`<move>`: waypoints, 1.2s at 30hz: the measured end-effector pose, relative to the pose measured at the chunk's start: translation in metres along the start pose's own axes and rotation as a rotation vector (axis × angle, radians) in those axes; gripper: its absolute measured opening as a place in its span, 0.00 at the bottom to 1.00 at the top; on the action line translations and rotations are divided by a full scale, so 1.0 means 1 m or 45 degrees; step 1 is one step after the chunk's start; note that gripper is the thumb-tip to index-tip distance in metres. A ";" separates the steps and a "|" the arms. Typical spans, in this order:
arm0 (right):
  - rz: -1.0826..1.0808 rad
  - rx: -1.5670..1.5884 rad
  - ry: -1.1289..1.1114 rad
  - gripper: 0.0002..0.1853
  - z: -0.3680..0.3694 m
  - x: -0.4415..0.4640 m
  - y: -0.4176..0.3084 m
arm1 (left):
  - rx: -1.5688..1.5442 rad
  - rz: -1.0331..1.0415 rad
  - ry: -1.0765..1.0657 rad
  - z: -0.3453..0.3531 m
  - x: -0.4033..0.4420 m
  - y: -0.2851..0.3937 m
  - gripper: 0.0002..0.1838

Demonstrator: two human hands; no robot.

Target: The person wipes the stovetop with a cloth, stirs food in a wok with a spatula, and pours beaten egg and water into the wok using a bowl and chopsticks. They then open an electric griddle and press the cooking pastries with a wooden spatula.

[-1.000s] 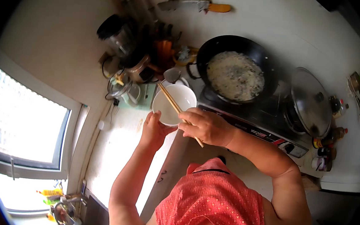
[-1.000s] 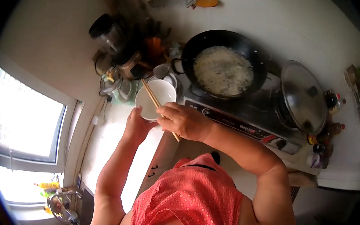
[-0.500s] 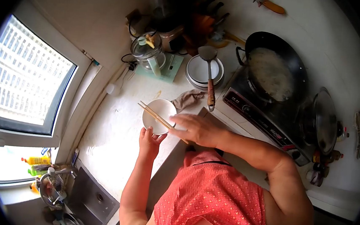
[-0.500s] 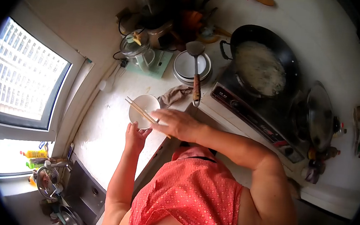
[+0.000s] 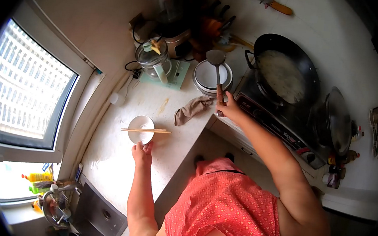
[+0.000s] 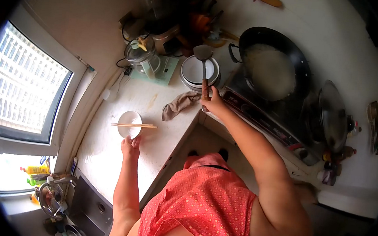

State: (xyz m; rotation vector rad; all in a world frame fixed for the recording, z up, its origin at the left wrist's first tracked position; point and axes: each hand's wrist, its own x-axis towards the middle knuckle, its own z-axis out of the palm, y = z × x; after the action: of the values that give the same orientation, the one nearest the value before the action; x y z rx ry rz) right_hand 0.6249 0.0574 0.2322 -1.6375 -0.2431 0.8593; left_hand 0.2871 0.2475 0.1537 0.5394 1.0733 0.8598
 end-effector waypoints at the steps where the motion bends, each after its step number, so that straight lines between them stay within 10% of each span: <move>1: -0.007 0.009 0.013 0.35 -0.004 0.004 0.001 | 0.007 0.000 -0.016 0.001 0.005 0.000 0.18; 4: -0.148 -0.209 0.056 0.13 -0.007 0.012 0.001 | 0.064 0.041 -0.060 -0.010 0.016 -0.002 0.17; 11: -0.309 -0.002 -0.153 0.10 -0.043 -0.050 -0.028 | 0.083 0.058 -0.099 -0.014 0.022 -0.002 0.19; 25: -0.458 -0.368 0.486 0.23 -0.181 -0.214 -0.119 | 0.335 -0.062 0.314 -0.001 -0.018 0.021 0.16; 36: -0.535 -1.336 0.871 0.23 -0.301 -0.216 -0.128 | 0.309 -0.371 -0.160 0.009 -0.115 -0.041 0.03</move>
State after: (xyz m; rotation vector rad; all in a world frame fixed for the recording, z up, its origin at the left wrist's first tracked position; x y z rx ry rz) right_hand 0.7046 -0.2648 0.4407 -2.5947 -0.5800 -0.2722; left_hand 0.2851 0.1299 0.1878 0.6126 1.1140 0.4378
